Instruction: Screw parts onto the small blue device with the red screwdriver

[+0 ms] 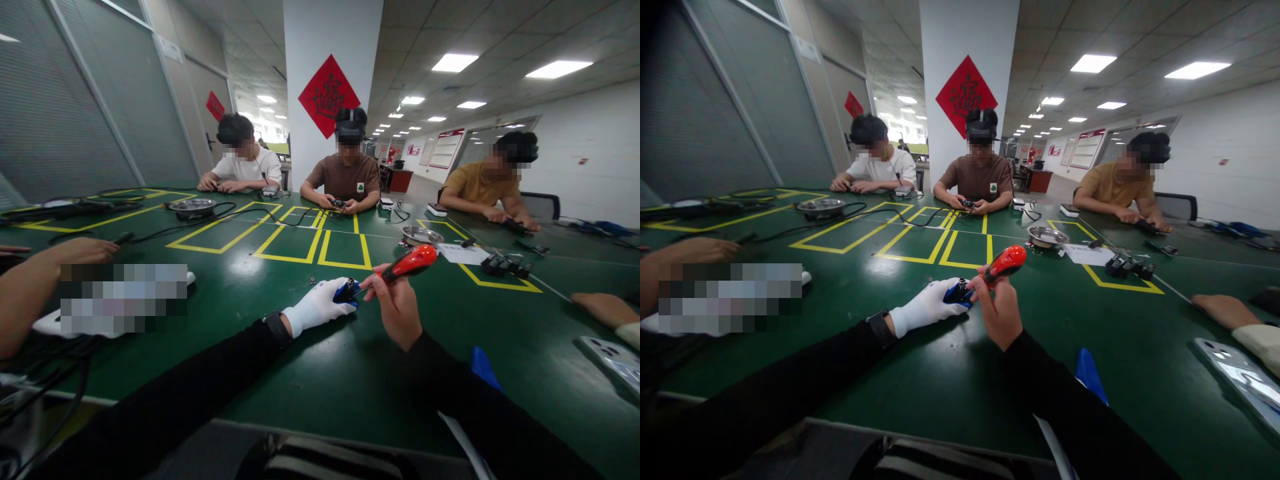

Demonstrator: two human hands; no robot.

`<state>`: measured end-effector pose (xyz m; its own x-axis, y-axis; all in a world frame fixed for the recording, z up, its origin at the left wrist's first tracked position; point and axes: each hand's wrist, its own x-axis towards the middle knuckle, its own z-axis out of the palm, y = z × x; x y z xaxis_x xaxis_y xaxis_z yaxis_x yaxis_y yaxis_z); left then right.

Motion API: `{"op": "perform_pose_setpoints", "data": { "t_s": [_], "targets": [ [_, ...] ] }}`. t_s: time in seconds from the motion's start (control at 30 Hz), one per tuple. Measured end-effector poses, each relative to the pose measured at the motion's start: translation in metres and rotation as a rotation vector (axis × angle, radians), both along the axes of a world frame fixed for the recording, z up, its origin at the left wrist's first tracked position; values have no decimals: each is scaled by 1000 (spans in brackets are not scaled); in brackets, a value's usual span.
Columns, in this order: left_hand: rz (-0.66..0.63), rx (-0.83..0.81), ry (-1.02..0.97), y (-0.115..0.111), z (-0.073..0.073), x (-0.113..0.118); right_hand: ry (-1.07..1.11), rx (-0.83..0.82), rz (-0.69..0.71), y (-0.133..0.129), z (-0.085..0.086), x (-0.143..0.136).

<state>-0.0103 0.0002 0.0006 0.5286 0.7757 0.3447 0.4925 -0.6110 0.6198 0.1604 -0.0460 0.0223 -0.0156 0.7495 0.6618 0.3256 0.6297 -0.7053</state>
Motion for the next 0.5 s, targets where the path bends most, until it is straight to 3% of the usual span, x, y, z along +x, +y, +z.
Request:
{"op": "perform_pose_setpoints", "data": {
  "t_s": [0.5],
  "targets": [
    [0,7,19,3,-5,-1,-16,29,-16,-2,-1,1]
  ]
}}
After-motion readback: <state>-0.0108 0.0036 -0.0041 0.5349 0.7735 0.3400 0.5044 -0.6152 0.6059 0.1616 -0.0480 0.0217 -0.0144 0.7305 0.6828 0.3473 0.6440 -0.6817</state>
